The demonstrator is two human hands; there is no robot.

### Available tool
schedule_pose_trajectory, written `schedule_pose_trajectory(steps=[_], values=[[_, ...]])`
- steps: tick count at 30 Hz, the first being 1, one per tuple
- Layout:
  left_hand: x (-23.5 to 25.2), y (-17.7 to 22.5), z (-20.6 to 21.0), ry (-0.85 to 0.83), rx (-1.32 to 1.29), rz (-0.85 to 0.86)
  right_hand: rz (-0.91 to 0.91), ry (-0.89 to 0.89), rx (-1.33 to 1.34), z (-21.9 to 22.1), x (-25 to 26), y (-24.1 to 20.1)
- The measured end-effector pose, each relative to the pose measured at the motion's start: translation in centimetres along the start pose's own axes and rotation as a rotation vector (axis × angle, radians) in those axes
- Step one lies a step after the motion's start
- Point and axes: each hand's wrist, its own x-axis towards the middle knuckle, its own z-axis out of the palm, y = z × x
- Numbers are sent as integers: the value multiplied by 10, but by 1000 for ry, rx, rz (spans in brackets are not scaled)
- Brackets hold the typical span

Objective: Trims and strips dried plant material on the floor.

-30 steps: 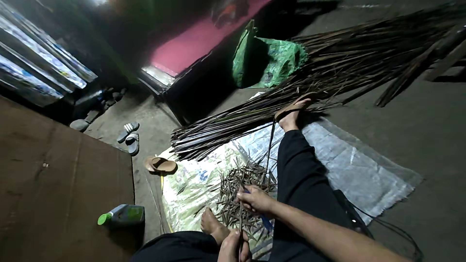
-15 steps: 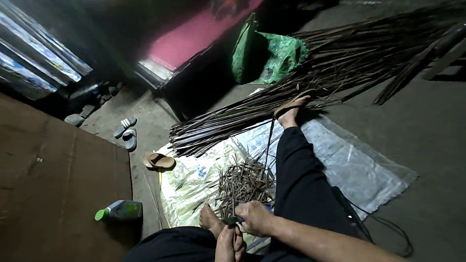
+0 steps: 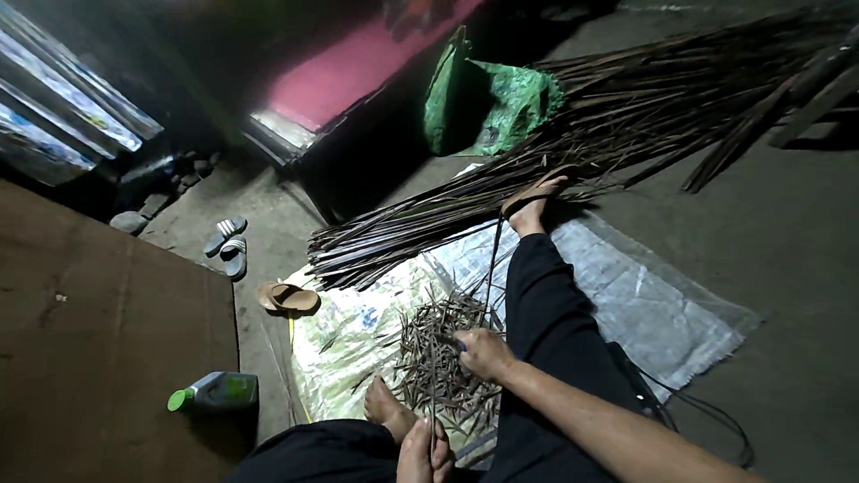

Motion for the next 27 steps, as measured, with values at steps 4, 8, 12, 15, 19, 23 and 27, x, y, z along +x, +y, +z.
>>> schedule_pose_trajectory(steps=[4,8,12,15,19,23,27], values=[[8,2,5,54,63,39,-251,-200,25,29,-28,-24],[6,2,8,113,125,62,-348,-238,-157,34,-29,-30],[7,0,6,112,174,55,-301,-199,-250,29,-20,-24],[3,-2,7,98,238,58,-118,-146,-226,15,-7,-14],[-1,-3,7,75,262,40,121,-3,-62,-9,9,6],[4,0,8,78,256,40,10,5,481,7,0,5],[4,3,8,87,245,38,8,-184,828,25,-10,-15]])
